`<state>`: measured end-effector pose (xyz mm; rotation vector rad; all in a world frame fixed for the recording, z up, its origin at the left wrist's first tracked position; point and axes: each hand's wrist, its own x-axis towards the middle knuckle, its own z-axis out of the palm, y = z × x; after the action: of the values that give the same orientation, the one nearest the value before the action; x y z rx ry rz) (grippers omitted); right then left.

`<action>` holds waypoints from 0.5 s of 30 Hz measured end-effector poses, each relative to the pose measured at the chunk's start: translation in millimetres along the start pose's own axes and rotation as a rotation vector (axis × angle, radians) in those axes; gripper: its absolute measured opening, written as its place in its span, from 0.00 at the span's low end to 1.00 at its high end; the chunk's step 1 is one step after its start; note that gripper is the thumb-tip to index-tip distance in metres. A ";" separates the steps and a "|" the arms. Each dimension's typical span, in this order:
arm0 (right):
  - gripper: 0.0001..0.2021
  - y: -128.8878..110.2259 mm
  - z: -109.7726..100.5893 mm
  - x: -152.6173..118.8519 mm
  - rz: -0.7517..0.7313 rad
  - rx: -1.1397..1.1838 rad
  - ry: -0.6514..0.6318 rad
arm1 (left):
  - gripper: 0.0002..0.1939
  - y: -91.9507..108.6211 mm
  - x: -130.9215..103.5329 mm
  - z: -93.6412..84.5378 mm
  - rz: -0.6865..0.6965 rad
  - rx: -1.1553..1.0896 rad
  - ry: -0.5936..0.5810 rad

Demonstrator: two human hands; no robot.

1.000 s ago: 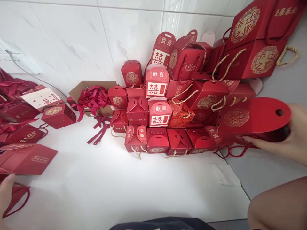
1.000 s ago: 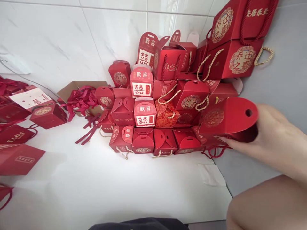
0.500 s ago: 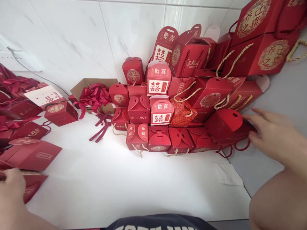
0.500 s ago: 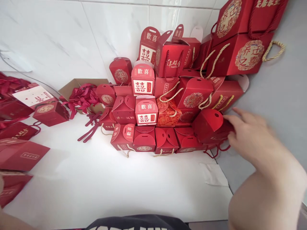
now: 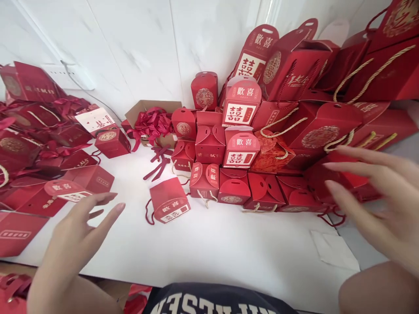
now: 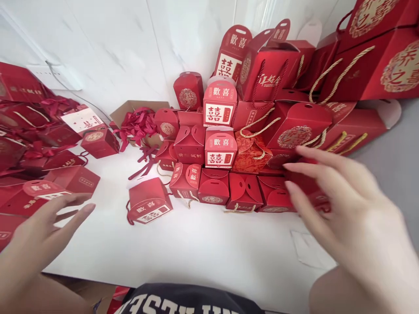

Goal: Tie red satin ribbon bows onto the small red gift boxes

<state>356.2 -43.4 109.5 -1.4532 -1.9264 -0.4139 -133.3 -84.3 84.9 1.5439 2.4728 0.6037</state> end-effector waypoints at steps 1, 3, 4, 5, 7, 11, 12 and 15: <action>0.14 -14.9 5.9 3.0 -0.022 0.060 -0.065 | 0.29 0.3 4.1 4.2 -0.012 -0.020 -0.047; 0.13 -43.8 22.0 8.0 -0.122 0.221 -0.198 | 0.29 4.2 11.3 16.6 -0.017 -0.081 -0.159; 0.14 -57.6 32.2 10.1 -0.173 0.286 -0.309 | 0.30 7.3 13.5 23.9 0.010 -0.119 -0.200; 0.16 -71.0 43.6 12.0 -0.224 0.350 -0.391 | 0.30 10.8 14.7 31.3 0.062 -0.158 -0.227; 0.25 -97.3 69.3 15.6 -0.326 0.448 -0.514 | 0.34 18.1 15.0 45.0 0.226 -0.231 -0.250; 0.48 -148.4 125.3 22.6 -0.500 0.571 -0.575 | 0.44 29.7 15.6 60.8 0.534 -0.269 -0.343; 0.52 -160.0 138.5 23.8 -0.528 0.564 -0.588 | 0.43 30.9 16.7 61.8 0.545 -0.263 -0.349; 0.55 -188.8 171.8 25.1 -0.561 0.510 -0.605 | 0.29 27.5 20.8 60.3 0.507 -0.241 -0.352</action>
<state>120.3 18.6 30.4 -0.7271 -2.6654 0.3148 -99.3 -40.3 43.4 1.9794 1.6928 0.6053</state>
